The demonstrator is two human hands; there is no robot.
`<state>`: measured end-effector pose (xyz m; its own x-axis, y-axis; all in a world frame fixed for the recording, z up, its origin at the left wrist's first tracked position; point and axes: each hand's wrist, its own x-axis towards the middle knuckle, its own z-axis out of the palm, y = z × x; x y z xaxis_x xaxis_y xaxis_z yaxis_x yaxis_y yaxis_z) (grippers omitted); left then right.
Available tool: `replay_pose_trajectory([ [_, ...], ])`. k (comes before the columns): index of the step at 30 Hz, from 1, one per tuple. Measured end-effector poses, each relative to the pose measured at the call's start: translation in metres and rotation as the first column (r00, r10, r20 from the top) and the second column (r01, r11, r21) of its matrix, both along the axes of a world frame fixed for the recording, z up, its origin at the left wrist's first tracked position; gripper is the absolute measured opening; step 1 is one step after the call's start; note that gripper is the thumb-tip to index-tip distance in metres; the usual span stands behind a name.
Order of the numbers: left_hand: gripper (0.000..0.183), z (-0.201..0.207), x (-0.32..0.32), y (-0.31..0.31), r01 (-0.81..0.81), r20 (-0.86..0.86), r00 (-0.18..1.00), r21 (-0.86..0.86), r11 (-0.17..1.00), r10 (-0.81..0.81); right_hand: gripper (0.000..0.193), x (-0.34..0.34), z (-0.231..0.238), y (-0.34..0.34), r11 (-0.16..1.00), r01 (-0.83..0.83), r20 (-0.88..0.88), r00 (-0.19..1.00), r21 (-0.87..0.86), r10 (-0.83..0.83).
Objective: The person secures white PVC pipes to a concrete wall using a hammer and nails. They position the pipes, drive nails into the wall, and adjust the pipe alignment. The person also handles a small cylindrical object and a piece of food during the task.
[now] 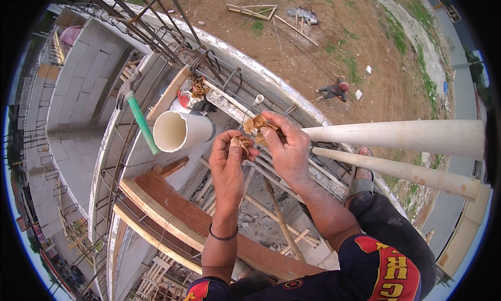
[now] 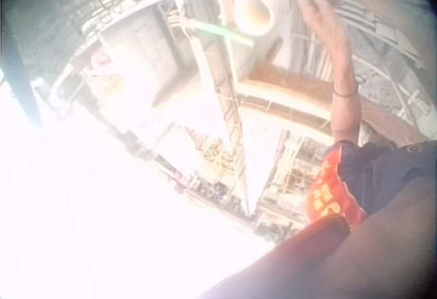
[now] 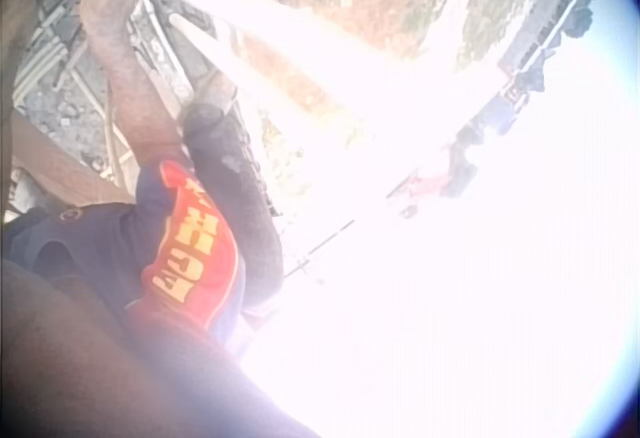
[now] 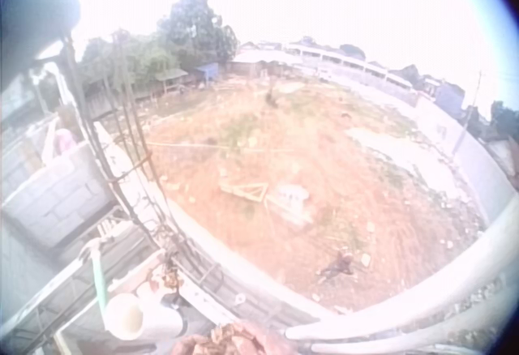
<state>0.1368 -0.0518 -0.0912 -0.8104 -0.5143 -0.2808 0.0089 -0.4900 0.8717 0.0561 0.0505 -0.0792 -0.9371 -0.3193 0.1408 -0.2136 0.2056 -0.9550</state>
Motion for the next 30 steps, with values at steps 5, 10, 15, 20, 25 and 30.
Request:
replay_pose_trajectory([
  [5,0.014,-0.001,-0.002,0.001,0.085,0.027,0.996,-0.003,0.996,-0.085,0.021,0.000,-0.008,0.001,0.998,-0.048,-0.281,0.958,0.030,0.054],
  [10,0.021,-0.009,0.002,0.000,0.092,-0.023,0.996,0.063,0.994,-0.091,0.023,-0.004,-0.008,0.000,0.990,-0.141,-0.340,0.931,-0.006,0.131],
  [15,0.021,-0.015,0.002,-0.002,0.067,-0.129,0.991,0.187,0.980,-0.043,0.021,-0.004,-0.005,0.001,0.977,-0.212,-0.184,0.961,-0.003,0.208],
  [20,0.019,0.000,-0.001,-0.004,0.051,-0.152,0.988,0.393,0.918,0.010,0.018,-0.007,-0.005,0.001,0.985,-0.172,-0.097,0.981,-0.009,0.170],
  [25,0.016,-0.011,-0.001,-0.002,-0.037,-0.117,0.991,0.232,0.972,0.066,0.019,0.000,-0.004,-0.004,0.996,-0.088,-0.049,0.995,-0.027,0.087],
  [30,0.019,-0.002,-0.004,-0.004,-0.061,-0.077,0.994,0.222,0.973,0.080,0.018,0.001,-0.003,-0.004,0.997,-0.051,0.128,0.990,-0.050,0.057],
])
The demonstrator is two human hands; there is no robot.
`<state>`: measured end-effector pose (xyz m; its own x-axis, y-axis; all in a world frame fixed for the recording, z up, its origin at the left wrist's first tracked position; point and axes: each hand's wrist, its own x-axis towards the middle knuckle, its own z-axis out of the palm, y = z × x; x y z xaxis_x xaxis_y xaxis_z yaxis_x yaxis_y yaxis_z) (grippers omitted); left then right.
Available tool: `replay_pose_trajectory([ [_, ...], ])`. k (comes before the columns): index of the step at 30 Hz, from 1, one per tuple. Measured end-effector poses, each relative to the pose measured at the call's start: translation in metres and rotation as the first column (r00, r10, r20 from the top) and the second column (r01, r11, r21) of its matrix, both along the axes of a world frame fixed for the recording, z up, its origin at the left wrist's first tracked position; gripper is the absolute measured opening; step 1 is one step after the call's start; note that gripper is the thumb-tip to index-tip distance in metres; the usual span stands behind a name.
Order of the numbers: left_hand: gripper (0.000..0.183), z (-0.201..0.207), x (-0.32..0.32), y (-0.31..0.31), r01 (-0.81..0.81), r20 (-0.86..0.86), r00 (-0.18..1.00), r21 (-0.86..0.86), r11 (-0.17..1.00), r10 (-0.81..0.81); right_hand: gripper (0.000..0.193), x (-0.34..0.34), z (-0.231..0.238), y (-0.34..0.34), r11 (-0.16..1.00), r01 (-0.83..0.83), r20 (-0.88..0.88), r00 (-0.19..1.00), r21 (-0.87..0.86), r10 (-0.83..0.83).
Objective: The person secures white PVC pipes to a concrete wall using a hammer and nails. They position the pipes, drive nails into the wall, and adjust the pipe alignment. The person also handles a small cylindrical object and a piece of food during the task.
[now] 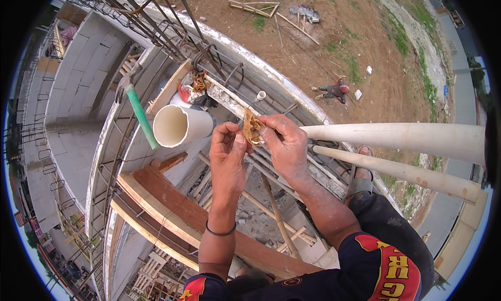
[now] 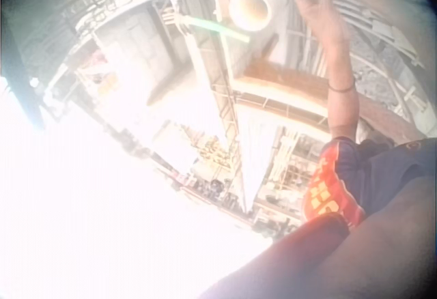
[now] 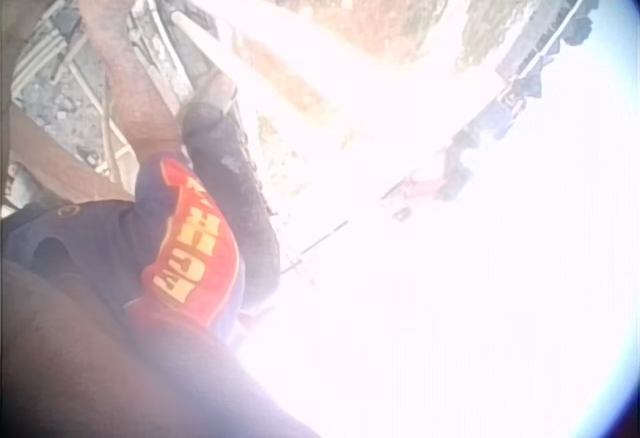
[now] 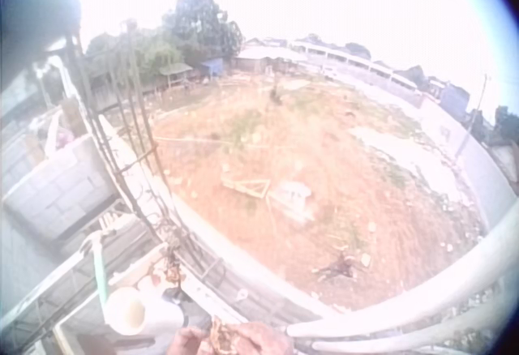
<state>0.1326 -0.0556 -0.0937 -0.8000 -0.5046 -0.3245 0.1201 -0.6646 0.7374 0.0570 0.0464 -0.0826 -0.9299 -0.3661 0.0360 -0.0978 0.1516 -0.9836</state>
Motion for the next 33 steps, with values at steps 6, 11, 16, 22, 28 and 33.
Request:
replay_pose_trajectory([
  [6,0.021,-0.008,0.002,0.007,0.025,0.047,0.999,-0.213,0.977,-0.016,0.017,0.004,-0.007,0.002,0.990,-0.081,-0.024,0.997,-0.118,0.078],
  [11,0.022,-0.010,0.003,0.007,0.027,0.051,0.999,-0.242,0.970,-0.015,0.016,0.001,-0.001,0.004,0.989,-0.137,-0.161,0.976,0.062,0.146],
  [16,0.023,0.002,-0.002,0.015,-0.021,0.092,0.984,-0.788,0.615,0.152,0.013,-0.001,-0.004,0.006,0.984,-0.130,-0.165,0.975,0.119,0.148],
  [22,0.025,0.002,0.000,0.007,0.115,0.162,0.985,-0.880,0.461,0.065,0.012,-0.006,-0.002,0.012,0.971,-0.179,-0.196,0.958,0.159,0.209],
  [28,0.024,0.002,0.001,0.004,0.230,0.236,0.970,-0.814,0.533,-0.057,0.020,-0.004,-0.013,0.018,0.990,-0.144,0.028,0.989,-0.001,0.144],
  [33,0.023,0.007,-0.001,-0.007,0.366,0.302,0.930,-0.793,0.486,-0.207,0.030,-0.017,-0.003,0.022,0.983,-0.181,0.190,0.966,0.006,0.177],
])
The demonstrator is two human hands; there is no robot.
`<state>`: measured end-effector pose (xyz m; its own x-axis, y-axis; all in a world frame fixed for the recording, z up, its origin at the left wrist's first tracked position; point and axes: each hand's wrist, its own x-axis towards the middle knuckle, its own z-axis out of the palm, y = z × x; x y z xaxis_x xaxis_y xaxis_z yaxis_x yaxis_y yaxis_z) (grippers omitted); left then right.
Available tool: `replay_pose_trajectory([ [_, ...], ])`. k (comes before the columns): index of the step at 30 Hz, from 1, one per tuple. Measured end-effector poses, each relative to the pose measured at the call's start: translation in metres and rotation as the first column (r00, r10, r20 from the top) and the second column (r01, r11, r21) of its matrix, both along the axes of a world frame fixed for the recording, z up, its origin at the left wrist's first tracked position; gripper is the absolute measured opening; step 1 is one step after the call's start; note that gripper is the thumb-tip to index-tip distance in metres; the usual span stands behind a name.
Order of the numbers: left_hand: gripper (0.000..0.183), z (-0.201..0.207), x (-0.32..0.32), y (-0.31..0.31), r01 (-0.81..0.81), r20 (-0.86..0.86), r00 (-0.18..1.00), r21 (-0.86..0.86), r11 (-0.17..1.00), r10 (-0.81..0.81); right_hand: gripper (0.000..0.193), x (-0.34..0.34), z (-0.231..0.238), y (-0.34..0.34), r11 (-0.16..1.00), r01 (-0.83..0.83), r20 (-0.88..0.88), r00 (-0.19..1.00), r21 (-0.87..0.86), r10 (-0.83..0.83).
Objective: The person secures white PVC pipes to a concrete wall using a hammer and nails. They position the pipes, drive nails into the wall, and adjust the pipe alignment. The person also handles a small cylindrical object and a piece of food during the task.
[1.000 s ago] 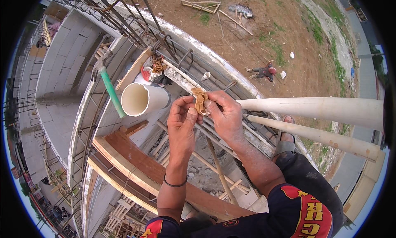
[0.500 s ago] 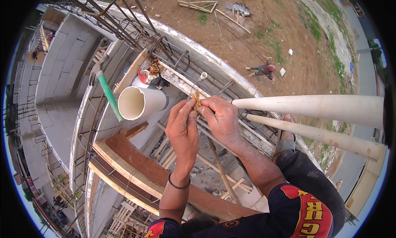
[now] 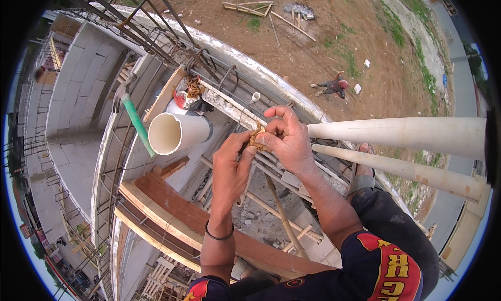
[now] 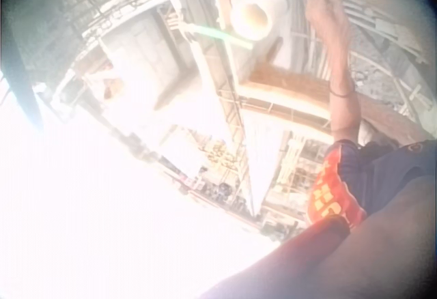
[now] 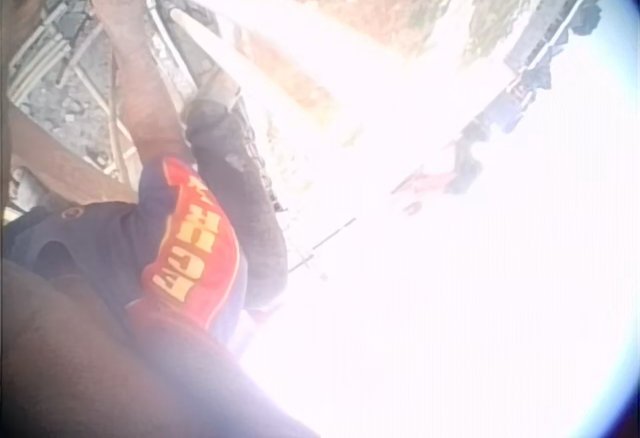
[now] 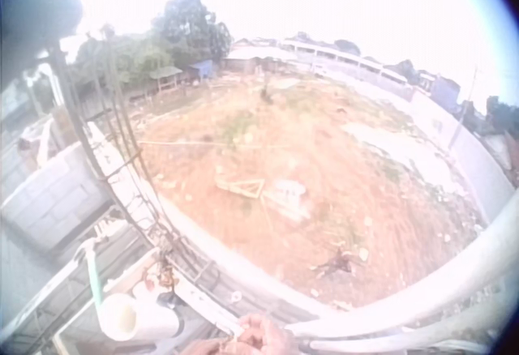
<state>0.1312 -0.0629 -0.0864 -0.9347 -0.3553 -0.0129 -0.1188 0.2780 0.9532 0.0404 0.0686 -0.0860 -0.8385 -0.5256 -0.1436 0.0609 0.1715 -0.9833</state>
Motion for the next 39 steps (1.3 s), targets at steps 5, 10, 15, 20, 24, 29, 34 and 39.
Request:
replay_pose_trajectory([
  [5,0.021,-0.009,-0.001,0.003,-0.103,0.059,0.994,0.340,0.935,0.089,0.032,-0.003,-0.015,-0.003,0.999,-0.037,-0.192,0.981,0.014,0.039],
  [10,0.021,-0.016,-0.002,0.005,-0.209,0.091,0.978,0.393,0.895,0.189,0.019,0.000,-0.008,-0.011,0.993,-0.049,0.018,0.999,-0.106,0.052],
  [15,0.016,-0.020,-0.010,0.012,-0.263,0.081,0.965,0.343,0.902,0.250,0.010,-0.001,-0.012,-0.011,0.999,-0.028,-0.111,0.993,0.027,0.031],
  [20,0.010,-0.010,-0.015,0.002,-0.251,0.144,0.965,0.747,0.616,0.218,0.010,-0.008,-0.030,-0.007,0.998,-0.044,-0.477,0.879,-0.035,0.022],
  [24,0.011,-0.027,-0.019,0.004,-0.255,0.127,0.964,0.679,0.689,0.232,0.011,-0.009,-0.035,-0.006,0.990,-0.086,-0.398,0.917,-0.110,0.035],
  [29,0.007,-0.030,-0.024,0.013,-0.290,0.083,0.957,0.372,0.882,0.280,0.018,-0.006,-0.031,-0.009,0.945,0.127,0.279,0.959,-0.302,-0.040],
  [34,0.006,-0.039,-0.027,0.027,-0.311,-0.066,0.940,0.235,0.921,0.334,0.020,-0.013,-0.025,-0.008,0.999,0.040,0.321,0.946,0.009,-0.041],
  [39,0.007,-0.046,-0.039,0.042,-0.405,-0.233,0.893,-0.039,0.914,0.385,0.039,-0.003,-0.051,-0.013,0.870,0.421,0.607,0.771,-0.257,-0.194],
])
